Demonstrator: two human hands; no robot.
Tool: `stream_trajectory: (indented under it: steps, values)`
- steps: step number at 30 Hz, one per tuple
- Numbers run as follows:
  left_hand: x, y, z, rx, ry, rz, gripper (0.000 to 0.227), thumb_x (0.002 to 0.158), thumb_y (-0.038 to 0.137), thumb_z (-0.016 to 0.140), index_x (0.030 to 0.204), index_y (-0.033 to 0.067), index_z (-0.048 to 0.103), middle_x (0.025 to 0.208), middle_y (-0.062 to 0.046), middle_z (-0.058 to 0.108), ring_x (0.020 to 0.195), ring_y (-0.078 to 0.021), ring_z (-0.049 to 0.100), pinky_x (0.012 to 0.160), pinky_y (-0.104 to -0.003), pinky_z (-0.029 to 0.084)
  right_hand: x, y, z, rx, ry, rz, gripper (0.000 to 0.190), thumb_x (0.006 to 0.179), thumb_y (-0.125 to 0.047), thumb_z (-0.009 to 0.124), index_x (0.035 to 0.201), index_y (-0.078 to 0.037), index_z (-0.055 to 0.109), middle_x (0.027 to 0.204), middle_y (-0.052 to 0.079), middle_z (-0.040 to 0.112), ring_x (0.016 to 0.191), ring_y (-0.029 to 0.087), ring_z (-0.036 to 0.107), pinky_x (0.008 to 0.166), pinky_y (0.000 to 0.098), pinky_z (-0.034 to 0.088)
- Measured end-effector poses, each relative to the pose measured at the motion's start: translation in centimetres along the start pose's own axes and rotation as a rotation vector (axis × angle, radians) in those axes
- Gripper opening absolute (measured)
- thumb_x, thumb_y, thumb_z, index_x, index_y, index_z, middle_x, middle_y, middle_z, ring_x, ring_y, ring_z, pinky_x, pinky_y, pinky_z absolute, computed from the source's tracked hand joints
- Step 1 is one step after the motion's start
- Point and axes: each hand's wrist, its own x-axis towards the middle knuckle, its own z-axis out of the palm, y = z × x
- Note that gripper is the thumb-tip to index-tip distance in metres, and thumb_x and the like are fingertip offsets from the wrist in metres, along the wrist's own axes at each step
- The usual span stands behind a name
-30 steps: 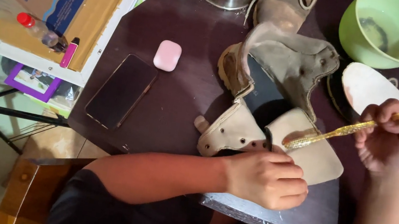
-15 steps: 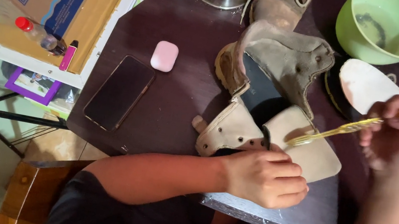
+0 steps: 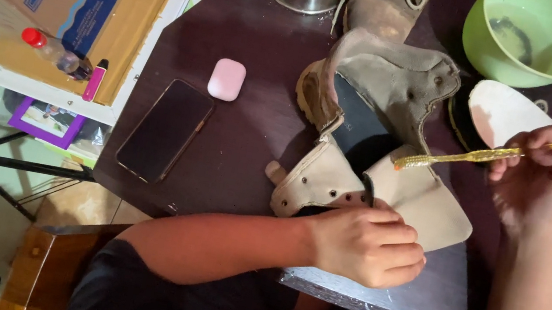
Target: Applying a liquid substance to the sole of a boot using a toothbrush as part of a shoe repair process.
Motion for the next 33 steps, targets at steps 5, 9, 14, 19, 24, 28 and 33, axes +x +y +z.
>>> stream_trajectory:
  steps: [5,9,14,19,24,28,33]
  values:
    - [0.0,0.0,0.0,0.008,0.001,-0.002,0.020,0.099,0.000,0.063,0.081,0.0088,0.065,0.077,-0.001,0.053,0.075,-0.0184,0.055,0.070,-0.030,0.051,-0.4,-0.2,0.7,-0.110,-0.216,0.071,0.005,0.078,-0.018,0.048,0.079,-0.015,0.051,0.061,0.005,0.036,0.042,0.021,0.051,0.034,0.0226,0.031]
    - [-0.1,0.0,0.2,-0.013,-0.012,-0.001,0.021,0.101,0.001,0.061,0.082,0.0094,0.064,0.077,-0.002,0.052,0.075,-0.0193,0.054,0.071,-0.031,0.049,0.4,1.4,-0.4,0.077,-0.183,0.137,0.009,0.084,-0.012,0.051,0.090,-0.011,0.057,0.072,0.008,0.044,0.060,0.017,0.048,0.051,0.0252,0.058]
    - [-0.2,0.0,0.2,-0.025,0.001,-0.002,0.019,0.100,0.000,0.062,0.082,0.0080,0.065,0.079,-0.002,0.054,0.075,-0.0193,0.054,0.070,-0.031,0.050,-0.1,0.9,0.9,-0.011,0.002,0.061,0.009,0.082,-0.018,0.054,0.089,-0.014,0.059,0.070,0.005,0.040,0.061,0.015,0.046,0.051,0.0251,0.054]
    - [-0.1,-0.1,0.0,-0.008,-0.026,0.017,0.022,0.101,0.000,0.060,0.081,0.0088,0.063,0.078,-0.002,0.052,0.076,-0.0195,0.054,0.070,-0.032,0.050,0.1,1.0,0.3,0.060,-0.235,0.046,0.008,0.081,-0.012,0.052,0.087,-0.010,0.058,0.067,0.011,0.045,0.053,0.026,0.054,0.046,0.0275,0.052]
    - [0.3,0.1,-0.6,-0.049,-0.022,0.051,0.021,0.102,0.001,0.061,0.083,0.0078,0.062,0.077,-0.003,0.051,0.074,-0.0197,0.052,0.068,-0.032,0.047,0.5,0.8,-0.7,0.091,-0.424,0.086,0.008,0.078,-0.012,0.050,0.083,-0.008,0.055,0.064,0.010,0.042,0.048,0.028,0.057,0.037,0.0255,0.050]
    - [0.7,1.6,-2.1,-0.418,-0.048,0.024,0.033,0.103,0.044,0.062,0.118,0.0149,0.068,0.098,-0.002,0.069,0.089,-0.0218,0.068,0.081,-0.033,0.052,0.6,0.7,-0.6,0.003,-0.220,0.032,0.007,0.078,-0.017,0.053,0.083,-0.013,0.056,0.064,0.008,0.041,0.049,0.024,0.049,0.039,0.0286,0.041]
    - [3.8,4.1,-8.6,-1.014,-0.009,-0.333,0.064,0.112,0.061,0.030,0.140,0.0130,0.063,0.122,-0.003,0.062,0.112,-0.0242,0.072,0.109,-0.040,0.064,0.7,0.0,-1.2,-0.104,-0.206,0.031,0.013,0.077,-0.020,0.054,0.086,-0.012,0.058,0.068,0.008,0.041,0.053,0.024,0.045,0.040,0.0305,0.046]
